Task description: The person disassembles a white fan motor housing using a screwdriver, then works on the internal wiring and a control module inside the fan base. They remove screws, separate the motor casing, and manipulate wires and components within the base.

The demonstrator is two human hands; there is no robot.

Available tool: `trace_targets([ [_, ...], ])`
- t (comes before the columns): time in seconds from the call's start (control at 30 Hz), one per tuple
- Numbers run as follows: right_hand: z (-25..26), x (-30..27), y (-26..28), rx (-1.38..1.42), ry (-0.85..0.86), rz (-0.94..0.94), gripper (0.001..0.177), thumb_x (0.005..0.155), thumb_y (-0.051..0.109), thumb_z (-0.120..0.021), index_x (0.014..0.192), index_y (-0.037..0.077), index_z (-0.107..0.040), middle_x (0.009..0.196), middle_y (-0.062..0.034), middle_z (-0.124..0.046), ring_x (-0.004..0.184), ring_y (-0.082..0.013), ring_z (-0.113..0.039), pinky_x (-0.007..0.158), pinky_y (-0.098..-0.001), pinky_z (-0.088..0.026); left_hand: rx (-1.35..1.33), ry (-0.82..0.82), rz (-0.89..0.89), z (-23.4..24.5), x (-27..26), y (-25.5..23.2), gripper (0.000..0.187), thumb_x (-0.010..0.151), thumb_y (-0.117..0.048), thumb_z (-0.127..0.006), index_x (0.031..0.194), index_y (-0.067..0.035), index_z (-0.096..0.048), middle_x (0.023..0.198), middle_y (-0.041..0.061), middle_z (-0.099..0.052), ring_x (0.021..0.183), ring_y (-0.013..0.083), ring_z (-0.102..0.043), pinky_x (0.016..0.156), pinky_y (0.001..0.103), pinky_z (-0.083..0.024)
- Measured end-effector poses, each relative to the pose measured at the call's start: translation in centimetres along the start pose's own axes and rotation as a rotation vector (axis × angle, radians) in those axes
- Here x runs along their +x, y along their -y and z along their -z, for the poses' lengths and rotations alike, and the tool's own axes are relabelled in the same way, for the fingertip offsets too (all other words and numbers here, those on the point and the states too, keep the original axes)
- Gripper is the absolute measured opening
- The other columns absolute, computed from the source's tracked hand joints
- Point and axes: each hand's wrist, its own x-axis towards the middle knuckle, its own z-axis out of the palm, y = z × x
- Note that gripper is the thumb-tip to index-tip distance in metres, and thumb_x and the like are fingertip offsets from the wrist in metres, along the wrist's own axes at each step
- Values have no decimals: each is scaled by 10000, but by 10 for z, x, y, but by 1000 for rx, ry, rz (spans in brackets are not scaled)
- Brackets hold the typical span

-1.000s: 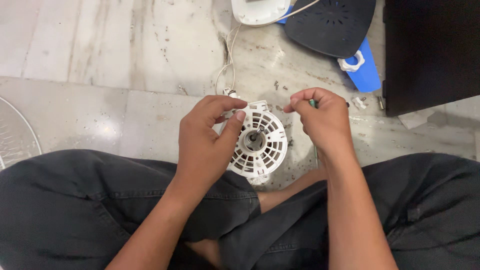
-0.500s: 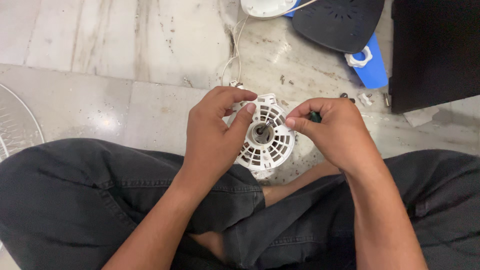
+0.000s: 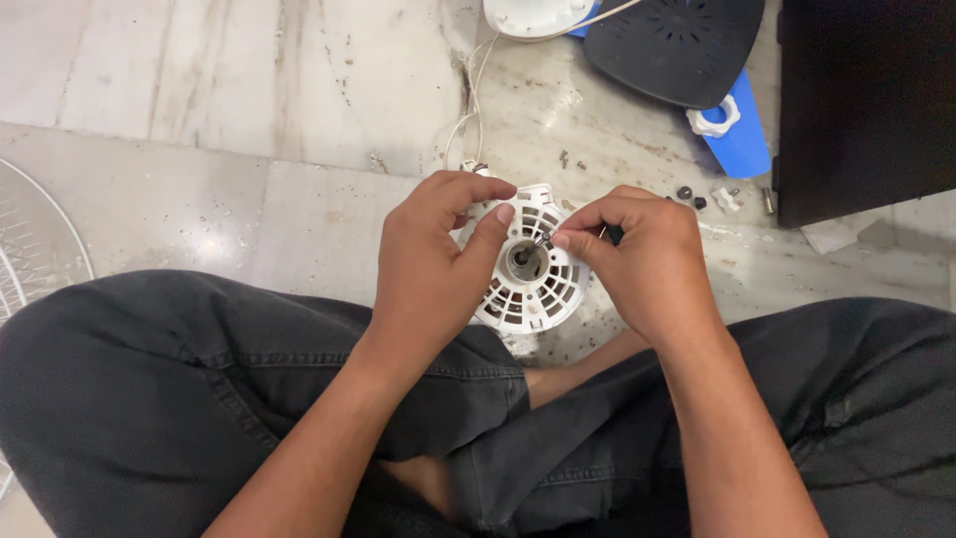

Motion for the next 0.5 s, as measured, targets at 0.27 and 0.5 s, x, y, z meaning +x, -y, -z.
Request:
trace_targets([
  [0.27, 1, 0, -4, 107, -9, -26, 118, 789, 97, -841, 893, 54, -805, 814, -41, -733, 707, -126, -653, 651, -276, -519, 11, -1, 3, 1, 0, -1, 163, 950, -141, -679, 1069, -54, -749, 1045, 92, -747, 932, 219, -734, 811, 317, -553],
  [0.5, 3, 2, -3, 46, 7, -59, 114, 785, 95, -839, 879, 38, -808, 815, -65, -751, 697, -140, -656, 643, -280, -517, 26, 7, 18, 1, 0, -1, 168, 949, -146, -678, 1071, -54, -749, 1062, 94, -743, 946, 227, -737, 813, 323, -561],
])
